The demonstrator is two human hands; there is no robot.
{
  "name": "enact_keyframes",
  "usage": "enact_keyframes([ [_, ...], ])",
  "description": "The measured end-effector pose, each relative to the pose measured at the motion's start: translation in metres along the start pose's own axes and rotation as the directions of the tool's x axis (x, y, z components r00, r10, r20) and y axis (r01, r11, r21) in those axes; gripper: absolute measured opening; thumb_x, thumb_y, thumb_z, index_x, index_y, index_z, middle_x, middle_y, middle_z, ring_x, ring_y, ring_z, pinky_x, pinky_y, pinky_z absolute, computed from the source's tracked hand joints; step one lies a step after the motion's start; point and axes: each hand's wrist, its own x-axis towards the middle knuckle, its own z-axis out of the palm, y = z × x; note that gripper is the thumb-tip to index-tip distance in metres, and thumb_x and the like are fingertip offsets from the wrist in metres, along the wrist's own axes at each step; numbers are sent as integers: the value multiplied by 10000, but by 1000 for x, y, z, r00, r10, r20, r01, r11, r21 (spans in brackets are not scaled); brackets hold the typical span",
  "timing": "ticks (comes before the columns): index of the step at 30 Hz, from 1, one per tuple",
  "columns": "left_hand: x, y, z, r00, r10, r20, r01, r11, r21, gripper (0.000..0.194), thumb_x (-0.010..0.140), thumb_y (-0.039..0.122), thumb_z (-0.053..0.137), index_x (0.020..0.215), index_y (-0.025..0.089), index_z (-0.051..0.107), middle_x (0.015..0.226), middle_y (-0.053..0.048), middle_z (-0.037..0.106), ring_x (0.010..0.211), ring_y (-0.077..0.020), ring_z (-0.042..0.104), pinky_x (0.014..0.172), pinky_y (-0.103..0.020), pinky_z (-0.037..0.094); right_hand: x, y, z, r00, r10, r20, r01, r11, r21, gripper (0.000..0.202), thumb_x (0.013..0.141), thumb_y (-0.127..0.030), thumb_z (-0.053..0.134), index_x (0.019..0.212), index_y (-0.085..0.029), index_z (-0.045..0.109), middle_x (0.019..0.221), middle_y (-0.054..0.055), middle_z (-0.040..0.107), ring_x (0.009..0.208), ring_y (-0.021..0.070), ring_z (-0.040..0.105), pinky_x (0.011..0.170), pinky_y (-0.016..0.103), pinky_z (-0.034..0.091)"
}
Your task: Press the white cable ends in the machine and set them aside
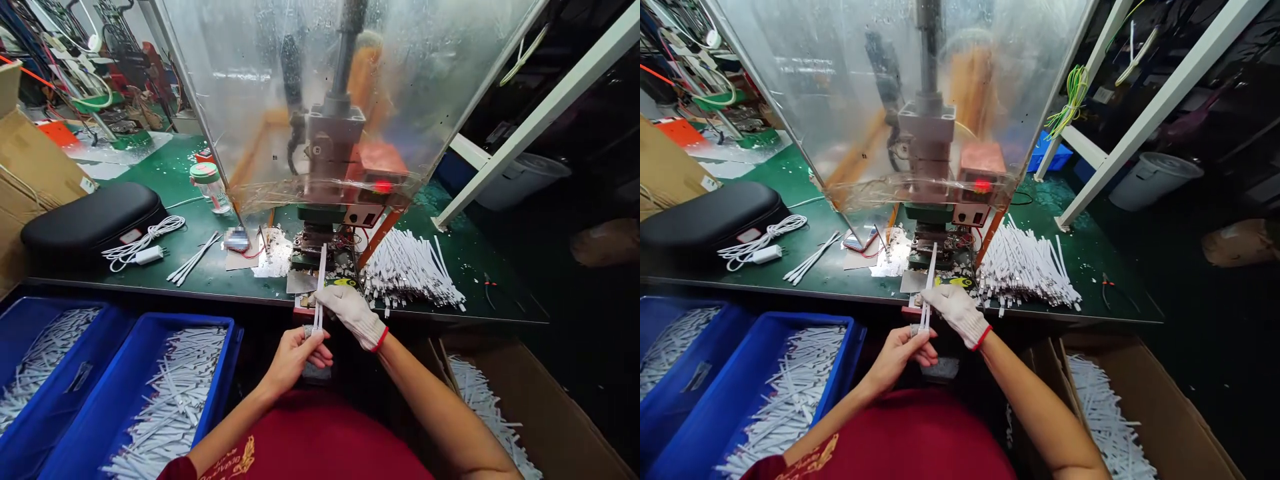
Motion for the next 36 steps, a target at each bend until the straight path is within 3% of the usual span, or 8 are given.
enact_keyframes([
  [4,4,9,5,999,-27,-23,26,999,-41,451,767,492,695,926,71,663,669,-89,705,606,-195,705,539,-222,520,14,18,2,994,109,-3,-100,930,353,424,804,-547,626,762,-133,708,554,-3,539,467,78,378,441,216,251],
  [9,11,14,8,998,-53,-18,53,999,-14,471,760,530,679,870,72,671,650,-101,709,569,-185,695,515,-212,509,24,31,8,983,183,-5,-154,840,521,404,754,-523,680,752,-120,706,575,23,594,433,67,404,410,197,258],
  [22,13,18,11,993,-119,-10,119,993,16,517,724,596,663,783,82,683,616,-110,707,526,-185,676,497,-224,496,25,33,11,960,233,-155,-123,848,516,421,731,-549,686,770,-131,720,584,28,627,438,82,477,400,188,363],
  [29,11,19,12,993,-116,-7,117,993,22,494,757,574,641,793,84,686,621,-110,707,540,-190,678,509,-228,488,27,32,15,953,258,-158,-135,830,541,417,712,-544,696,738,-128,696,574,26,616,419,80,455,389,194,349],
  [36,12,18,11,994,-110,-7,110,993,29,491,762,574,635,792,86,684,632,-116,711,553,-199,684,519,-236,491,26,29,20,953,225,-205,-65,808,585,420,707,-539,706,732,-120,695,667,65,669,493,104,519,433,202,389],
])
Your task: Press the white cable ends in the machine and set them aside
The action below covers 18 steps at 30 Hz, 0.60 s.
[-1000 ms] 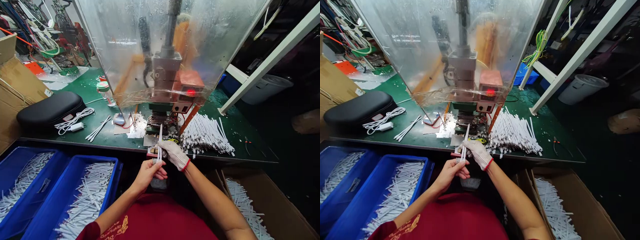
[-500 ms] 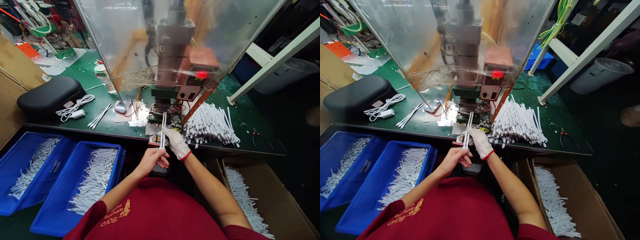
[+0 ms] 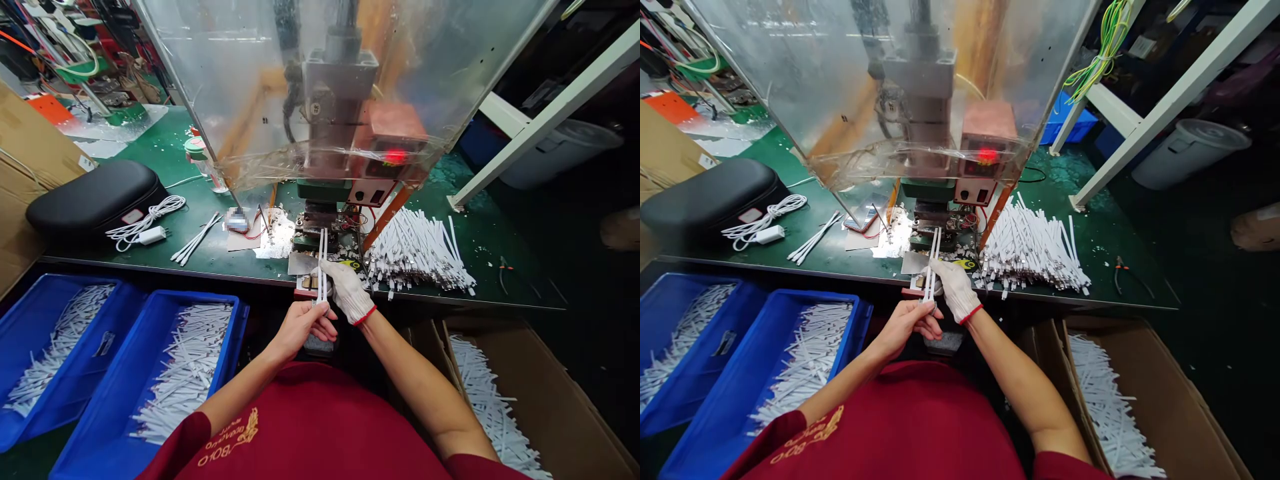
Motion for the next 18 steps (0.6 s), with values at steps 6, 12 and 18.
enact_keyframes([
  [6,0,0,-1,1000,4,3,-4,1000,7,477,774,561,629,787,87,687,630,-108,710,552,-192,681,523,-236,491,-1,-1,1,1000,10,10,-10,1000,4,435,708,-552,698,743,-119,695,645,62,660,495,111,530,432,204,393],
  [12,1,-1,0,1000,4,1,-4,1000,0,479,766,563,635,772,86,685,622,-109,707,546,-189,679,514,-227,487,0,0,1,1000,15,-5,-15,1000,16,416,695,-531,716,743,-119,702,680,68,671,509,115,535,451,210,415],
  [18,0,3,1,998,-56,34,57,998,-31,532,762,600,623,880,84,677,664,-118,714,551,-199,689,500,-229,500,9,-13,-1,999,-34,-10,34,999,-40,357,708,-493,711,786,-145,720,757,57,683,561,124,567,516,236,461],
])
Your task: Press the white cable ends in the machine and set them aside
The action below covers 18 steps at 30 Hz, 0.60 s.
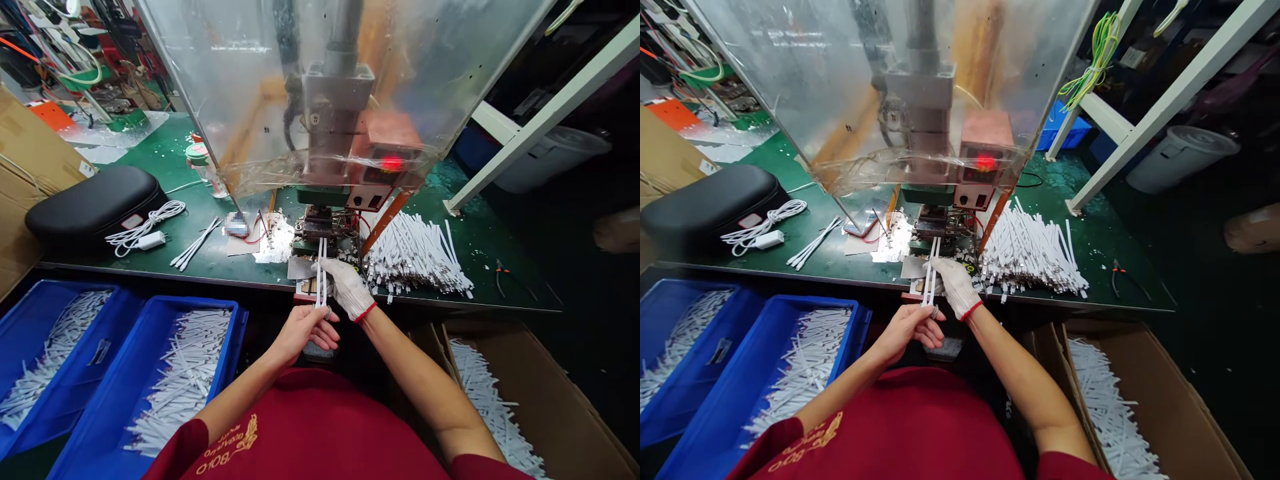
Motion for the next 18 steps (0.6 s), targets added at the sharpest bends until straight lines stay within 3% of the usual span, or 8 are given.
enact_keyframes([
  [4,1,3,-1,1000,3,17,-3,1000,26,629,767,680,572,944,83,660,683,-117,711,552,-192,688,491,-225,500,22,-9,-2,998,-57,-33,53,990,-127,351,753,-500,657,813,-162,728,728,36,675,543,115,549,486,221,426],
  [10,1,3,2,999,37,-15,-36,997,75,599,769,675,586,884,89,640,665,-101,698,568,-184,685,507,-224,510,47,-10,2,999,-30,-13,29,994,-105,338,809,-447,592,752,-137,713,640,38,646,502,117,538,461,226,397],
  [15,0,5,3,1000,8,4,-9,996,84,635,786,679,568,1046,103,632,735,-97,706,601,-175,680,538,-243,532,53,-17,2,999,-38,-15,35,989,-141,312,820,-414,592,705,-144,695,584,32,632,478,124,526,464,234,389],
  [18,1,5,2,999,11,33,-15,993,120,600,760,667,614,984,111,646,731,-93,706,616,-179,686,547,-239,530,51,-21,2,998,-49,-45,41,985,-169,283,797,-395,636,653,-154,672,516,19,602,484,130,518,463,229,371],
])
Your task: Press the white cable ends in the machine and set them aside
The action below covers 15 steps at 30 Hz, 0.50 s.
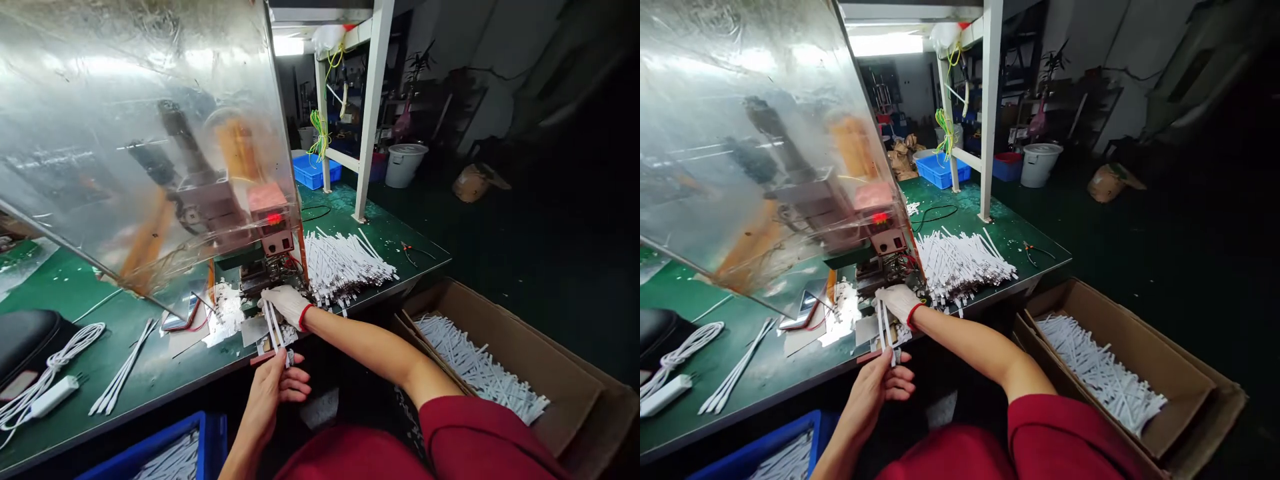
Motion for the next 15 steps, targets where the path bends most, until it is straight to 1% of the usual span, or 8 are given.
enact_keyframes([
  [3,2,-1,-1,1000,13,-5,-13,1000,14,572,750,665,624,884,109,642,682,-87,697,602,-185,687,542,-236,523,-4,-3,3,1000,30,-2,-30,997,69,283,819,-368,608,641,-153,658,518,24,608,477,134,522,459,231,381],
  [5,3,-1,0,1000,23,-11,-23,1000,12,571,756,670,611,857,108,633,655,-86,692,585,-186,685,530,-233,518,-8,-4,5,999,40,11,-41,993,106,288,837,-357,583,657,-148,661,533,25,610,460,124,515,450,226,387],
  [9,4,-1,2,999,42,-21,-42,999,-1,562,770,661,601,845,104,625,635,-86,691,564,-180,682,518,-225,510,-11,-3,7,998,56,17,-58,984,167,305,858,-363,555,677,-141,659,531,21,591,437,117,507,423,224,386],
  [15,2,-2,5,998,59,-31,-60,998,-23,532,779,630,617,836,101,625,624,-79,688,557,-173,677,517,-216,498,-12,-6,9,997,71,20,-73,983,171,302,870,-320,530,663,-135,648,520,13,572,407,106,481,410,222,370],
])
